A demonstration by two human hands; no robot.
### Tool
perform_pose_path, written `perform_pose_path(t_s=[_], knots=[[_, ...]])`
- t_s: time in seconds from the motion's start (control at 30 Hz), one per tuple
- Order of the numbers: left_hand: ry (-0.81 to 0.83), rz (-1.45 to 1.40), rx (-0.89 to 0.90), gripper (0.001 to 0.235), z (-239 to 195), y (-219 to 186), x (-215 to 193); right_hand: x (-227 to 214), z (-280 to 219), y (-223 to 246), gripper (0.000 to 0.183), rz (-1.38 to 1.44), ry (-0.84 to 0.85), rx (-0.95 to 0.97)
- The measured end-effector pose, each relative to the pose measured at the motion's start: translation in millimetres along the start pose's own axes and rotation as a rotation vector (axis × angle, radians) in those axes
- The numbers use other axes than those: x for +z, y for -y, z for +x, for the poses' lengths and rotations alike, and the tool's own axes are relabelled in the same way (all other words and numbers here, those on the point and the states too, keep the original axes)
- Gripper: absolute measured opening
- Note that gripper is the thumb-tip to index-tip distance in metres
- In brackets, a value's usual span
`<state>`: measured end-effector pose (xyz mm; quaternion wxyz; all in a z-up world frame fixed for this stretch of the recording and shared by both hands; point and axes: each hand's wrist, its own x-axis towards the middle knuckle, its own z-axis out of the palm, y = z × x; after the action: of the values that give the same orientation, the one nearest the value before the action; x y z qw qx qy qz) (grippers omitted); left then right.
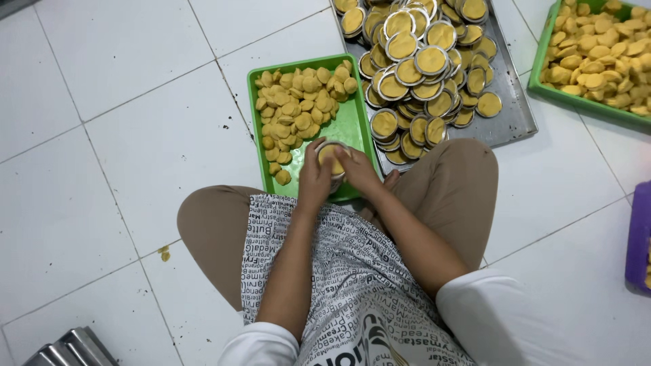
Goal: The person sits on the floor and repeatedly picks up small yellow dough pieces from a green tray. They press each piece into a small round metal mold to shape it, then place the finished item onto a metal tray.
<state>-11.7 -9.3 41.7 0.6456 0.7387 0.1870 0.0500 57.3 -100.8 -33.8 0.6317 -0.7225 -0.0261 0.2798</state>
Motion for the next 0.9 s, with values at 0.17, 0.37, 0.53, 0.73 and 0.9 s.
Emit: perform_pose_path(t_s=[0.17,0.37,0.53,0.73,0.9], knots=[[-0.034,0.082,-0.066,0.033,7.6,21.8,3.6,-6.7,-6.0,10.6,0.05,0.096,0.066,0.064],[-0.038,0.045,-0.069,0.039,-2.1,2.6,6.5,1.7,8.1,-12.9,0.032,-0.001,-0.08,-0.016],[-0.066,0.102,-0.101,0.035,7.5,17.9,8.6,-5.5,12.6,-15.2,0.033,0.075,-0.063,-0.049],[-0.062,0.032,-0.125,0.035,11.6,33.6,5.4,-0.9,10.2,-13.5,0.036,-0.097,-0.046,-0.008],[-0.094,0.051,-0.147,0.035,13.8,32.6,2.0,2.6,-21.8,27.6,0.043,0.003,-0.024,-0.02]])
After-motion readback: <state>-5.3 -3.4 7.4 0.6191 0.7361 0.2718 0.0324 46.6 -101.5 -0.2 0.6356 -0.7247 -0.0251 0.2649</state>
